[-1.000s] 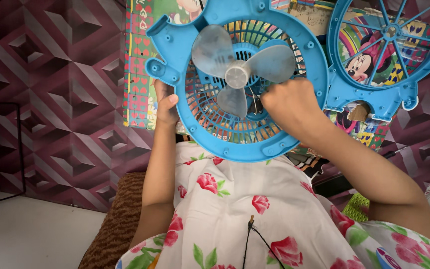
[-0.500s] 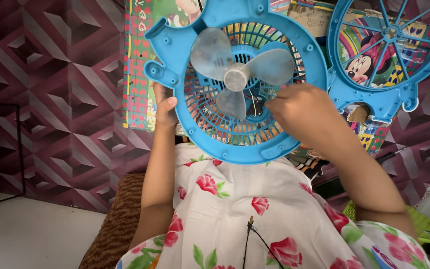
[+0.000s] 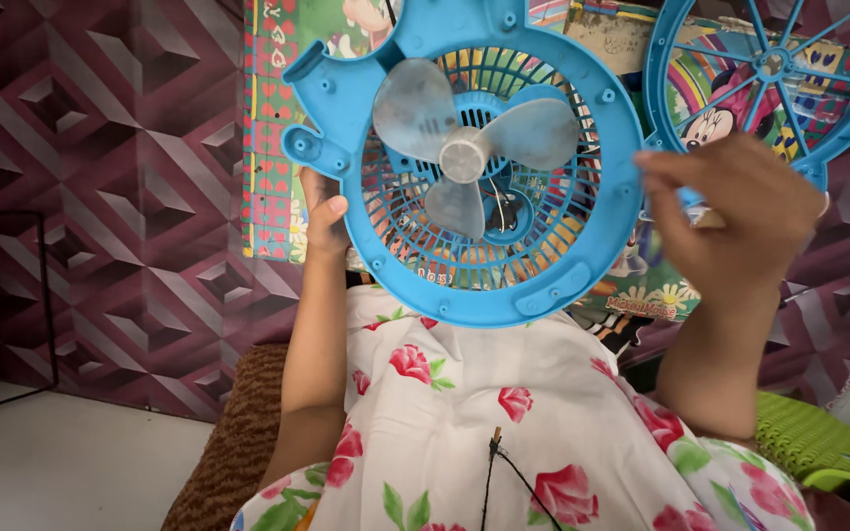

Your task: The person disassembles a blue electric fan by removing the front grille and fan blades, then reassembles it by placing the blades back and securing the grille with a screwdriver. The person uses a screwdriver to tighten the central screw and adjusts the fan components by hand.

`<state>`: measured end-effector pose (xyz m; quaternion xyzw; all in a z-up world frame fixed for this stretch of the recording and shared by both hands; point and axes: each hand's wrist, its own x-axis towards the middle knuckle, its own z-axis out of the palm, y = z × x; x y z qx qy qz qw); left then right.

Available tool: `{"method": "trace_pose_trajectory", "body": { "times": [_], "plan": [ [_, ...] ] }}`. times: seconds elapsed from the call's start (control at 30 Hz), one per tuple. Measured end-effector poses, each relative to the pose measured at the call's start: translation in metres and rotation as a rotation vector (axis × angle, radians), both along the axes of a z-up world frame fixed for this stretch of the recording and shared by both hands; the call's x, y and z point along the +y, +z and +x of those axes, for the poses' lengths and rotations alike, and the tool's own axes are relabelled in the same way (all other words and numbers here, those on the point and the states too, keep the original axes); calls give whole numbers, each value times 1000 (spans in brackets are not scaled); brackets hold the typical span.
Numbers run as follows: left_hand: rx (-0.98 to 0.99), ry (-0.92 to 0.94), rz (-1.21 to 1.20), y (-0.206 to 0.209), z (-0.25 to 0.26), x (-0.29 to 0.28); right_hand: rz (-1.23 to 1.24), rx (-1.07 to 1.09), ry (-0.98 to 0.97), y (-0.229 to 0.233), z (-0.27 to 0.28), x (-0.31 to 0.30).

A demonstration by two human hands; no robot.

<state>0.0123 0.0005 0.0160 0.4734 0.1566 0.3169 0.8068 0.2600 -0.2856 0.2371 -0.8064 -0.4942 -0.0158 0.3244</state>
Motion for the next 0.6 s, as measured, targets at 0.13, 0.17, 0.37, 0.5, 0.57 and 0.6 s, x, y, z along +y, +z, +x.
{"method": "trace_pose_trajectory", "body": {
  "times": [0.13,0.17,0.37,0.5,0.57,0.6],
  "plan": [
    [44,13,62,1,2,0,156,132,-152,-32,5,-23],
    [35,4,63,3,3,0,177,171,-166,-40,3,-26],
    [16,-38,58,22,10,-5,219,282,-149,-61,-12,-25],
    [23,-45,139,31,17,-6,195,210,-188,-52,-14,-12],
    [32,-37,152,32,17,-7,183,208,-189,-44,-17,-8],
    [35,-32,158,31,18,-7,177,207,-189,-39,-15,-5]
  ]
}}
